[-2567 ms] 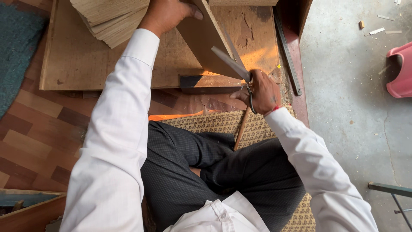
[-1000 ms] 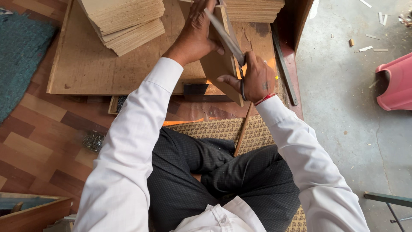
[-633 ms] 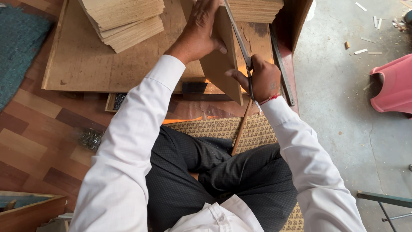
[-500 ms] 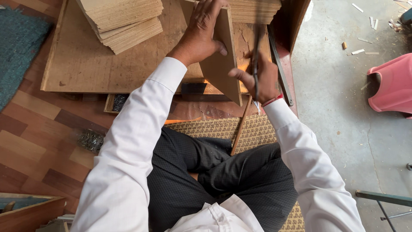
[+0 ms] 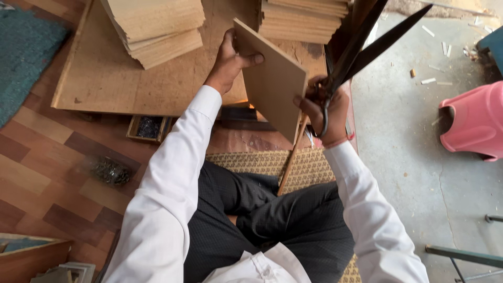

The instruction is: The person sits on the floor and assembles small wooden frames by hammering nails into the corners of rectangular boards. They use a hammer to drive nails and large scissors to trim excess nail length. The person repeatedly picks up boards, hammers nails, and trims the nails before stacking the finished frames.

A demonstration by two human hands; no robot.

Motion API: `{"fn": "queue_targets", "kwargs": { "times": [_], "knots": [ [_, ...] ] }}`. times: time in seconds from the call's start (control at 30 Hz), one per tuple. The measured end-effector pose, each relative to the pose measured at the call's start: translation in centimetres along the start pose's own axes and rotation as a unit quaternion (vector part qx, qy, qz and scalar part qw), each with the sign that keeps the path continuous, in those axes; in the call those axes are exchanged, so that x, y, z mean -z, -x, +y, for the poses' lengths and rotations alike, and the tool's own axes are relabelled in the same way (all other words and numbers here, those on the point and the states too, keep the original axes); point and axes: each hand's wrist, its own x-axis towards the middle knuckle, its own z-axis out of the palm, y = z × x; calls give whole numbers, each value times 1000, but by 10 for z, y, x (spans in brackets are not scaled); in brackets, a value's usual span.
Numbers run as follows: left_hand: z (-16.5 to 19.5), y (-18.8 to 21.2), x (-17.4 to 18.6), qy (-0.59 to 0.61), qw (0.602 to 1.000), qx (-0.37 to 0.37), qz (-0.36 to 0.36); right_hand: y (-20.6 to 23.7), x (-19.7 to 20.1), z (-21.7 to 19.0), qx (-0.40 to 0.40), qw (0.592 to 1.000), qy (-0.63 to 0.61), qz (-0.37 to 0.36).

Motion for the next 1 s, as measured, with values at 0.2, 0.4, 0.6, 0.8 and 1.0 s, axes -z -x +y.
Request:
{"fn": "queue_targets", "kwargs": {
  "times": [0.2,0.4,0.6,0.8,1.0],
  "knots": [
    [59,-35,-4,-114,986,-96,-78,14,-4,17,29,998,0,47],
    [62,-38,6,-435,869,-219,-87,17,-44,94,-10,997,-30,73],
    [46,-22,23,-435,890,-122,-59,53,-11,95,-90,990,105,14],
    [53,-13,24,-381,913,-132,-62,79,40,41,-20,880,468,-83],
    [47,-5,11,-394,902,-155,-79,77,38,34,83,856,501,-93]
  ]
}}
